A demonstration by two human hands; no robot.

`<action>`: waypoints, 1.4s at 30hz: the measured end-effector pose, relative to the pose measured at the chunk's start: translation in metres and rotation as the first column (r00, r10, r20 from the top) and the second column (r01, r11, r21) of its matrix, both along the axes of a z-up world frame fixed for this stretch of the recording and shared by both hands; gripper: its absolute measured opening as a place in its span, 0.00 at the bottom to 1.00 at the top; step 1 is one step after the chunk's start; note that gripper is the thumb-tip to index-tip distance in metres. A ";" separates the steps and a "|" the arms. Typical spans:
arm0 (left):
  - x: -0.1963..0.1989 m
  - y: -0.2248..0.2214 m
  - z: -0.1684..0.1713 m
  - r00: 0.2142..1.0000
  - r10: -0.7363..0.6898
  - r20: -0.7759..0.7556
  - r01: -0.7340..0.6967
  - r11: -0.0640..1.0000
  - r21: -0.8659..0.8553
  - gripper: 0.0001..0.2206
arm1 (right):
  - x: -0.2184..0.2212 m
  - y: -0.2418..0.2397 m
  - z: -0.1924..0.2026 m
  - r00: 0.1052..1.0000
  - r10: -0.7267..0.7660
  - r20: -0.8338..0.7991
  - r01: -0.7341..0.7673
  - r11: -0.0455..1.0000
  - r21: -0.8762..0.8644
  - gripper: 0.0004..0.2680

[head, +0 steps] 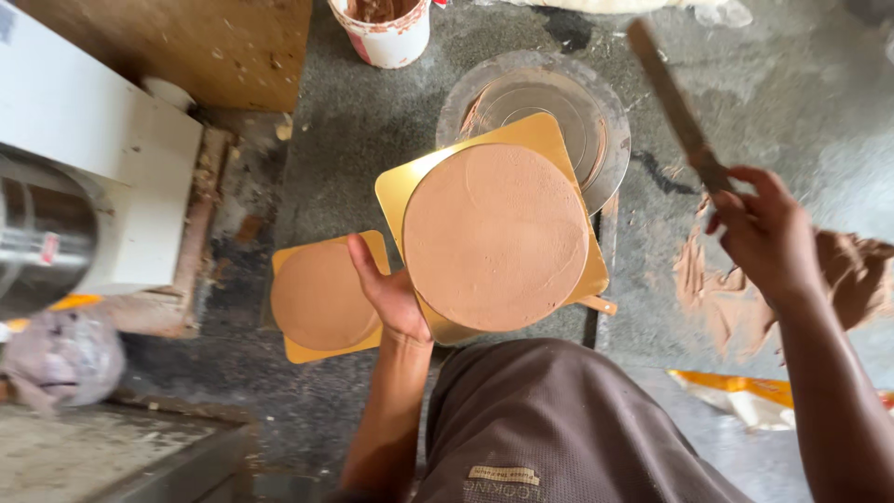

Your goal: The person frosts a chocolate cake on a rotating stand using a metal spatula, then transfers it to a square gold board, and finally refills a large container with frosting.

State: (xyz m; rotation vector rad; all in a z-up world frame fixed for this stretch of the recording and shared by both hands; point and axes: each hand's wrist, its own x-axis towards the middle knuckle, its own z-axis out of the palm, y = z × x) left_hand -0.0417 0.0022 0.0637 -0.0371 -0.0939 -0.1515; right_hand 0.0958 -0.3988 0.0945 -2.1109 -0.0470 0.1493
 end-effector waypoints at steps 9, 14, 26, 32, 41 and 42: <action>-0.034 0.041 0.027 0.852 0.523 0.013 -0.482 0.773 0.412 0.48 | -0.051 0.026 -0.022 0.993 0.117 0.032 -0.088 0.881 -0.465 0.16; -0.039 0.070 0.039 0.761 0.648 0.034 -0.601 0.685 0.411 0.45 | -0.085 0.085 -0.029 0.924 0.350 0.154 -0.331 0.934 -0.134 0.16; -0.003 0.069 0.059 0.816 0.553 0.167 -0.576 0.755 0.313 0.45 | -0.008 0.136 -0.014 0.663 0.648 0.374 -0.057 0.542 -0.839 0.15; 0.044 0.032 0.077 0.917 0.308 0.253 -0.384 0.853 0.354 0.49 | -0.086 0.081 -0.007 0.884 0.393 -0.254 -0.441 0.882 -0.168 0.19; 0.121 -0.018 0.053 0.982 0.148 -0.119 -0.080 0.889 0.450 0.55 | -0.160 -0.120 -0.110 0.990 -0.110 -0.092 0.098 0.986 -0.134 0.21; 0.130 -0.021 0.047 0.983 0.111 -0.147 -0.032 0.888 0.458 0.56 | -0.169 -0.123 -0.109 0.987 -0.128 -0.095 0.114 0.984 -0.140 0.21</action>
